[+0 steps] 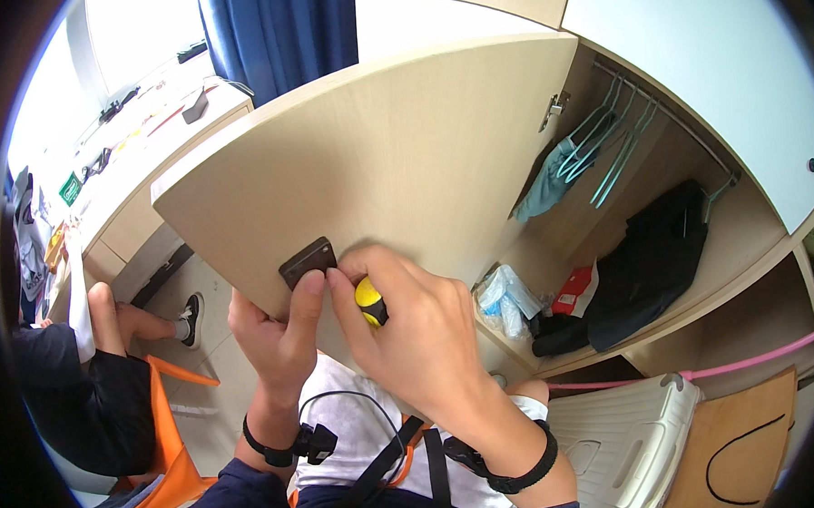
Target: The person uses a screwdriver to remove a screw from a cabinet door, then detaches the door from the cabinet. They continue to unscrew and remove the door handle, holding the detached parts in hand.
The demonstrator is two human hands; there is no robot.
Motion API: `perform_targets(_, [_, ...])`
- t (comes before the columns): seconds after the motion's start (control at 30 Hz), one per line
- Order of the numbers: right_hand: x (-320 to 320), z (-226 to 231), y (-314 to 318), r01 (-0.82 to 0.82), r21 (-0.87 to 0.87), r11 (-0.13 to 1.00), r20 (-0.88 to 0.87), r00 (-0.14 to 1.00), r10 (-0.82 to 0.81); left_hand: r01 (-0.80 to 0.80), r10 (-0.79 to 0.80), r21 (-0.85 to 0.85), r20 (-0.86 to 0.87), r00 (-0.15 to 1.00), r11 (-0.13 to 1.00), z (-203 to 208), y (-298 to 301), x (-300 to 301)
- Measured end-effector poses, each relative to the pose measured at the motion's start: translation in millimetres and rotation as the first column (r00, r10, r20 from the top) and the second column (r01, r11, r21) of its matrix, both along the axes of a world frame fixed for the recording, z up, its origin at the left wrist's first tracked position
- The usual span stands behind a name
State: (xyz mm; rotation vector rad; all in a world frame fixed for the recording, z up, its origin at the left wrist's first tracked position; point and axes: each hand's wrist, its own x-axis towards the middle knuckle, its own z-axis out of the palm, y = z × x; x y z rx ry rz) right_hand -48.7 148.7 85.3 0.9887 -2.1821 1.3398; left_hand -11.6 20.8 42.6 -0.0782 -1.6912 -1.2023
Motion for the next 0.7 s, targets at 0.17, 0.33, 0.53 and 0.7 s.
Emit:
perform_targets(0.17, [2.5,0.4,-1.1,0.012,-0.053,0.999,-0.052,0.999,-0.015,-0.01,0.01,-0.048,-0.008,1.0,0.999,-0.5,0.3,0.7])
perform_targets(0.33, [6.2,3.3,-1.4,0.036,0.065,0.997,0.118,0.992,-0.043,-0.001,0.001,-0.037,0.0,1.0,0.999,-0.8,-0.1,0.6])
perform_targets(0.53, [3.6,0.4,-1.5,0.053,0.064,0.997,-0.004,0.999,-0.053,-0.005,0.004,-0.048,-0.011,1.0,0.999,-1.8,-0.9,-0.5])
perform_targets(0.7, [4.6,1.6,-0.8,0.029,0.039,0.999,0.048,0.998,-0.031,-0.002,0.002,-0.051,0.015,1.0,0.999,-2.1,-1.3,2.0])
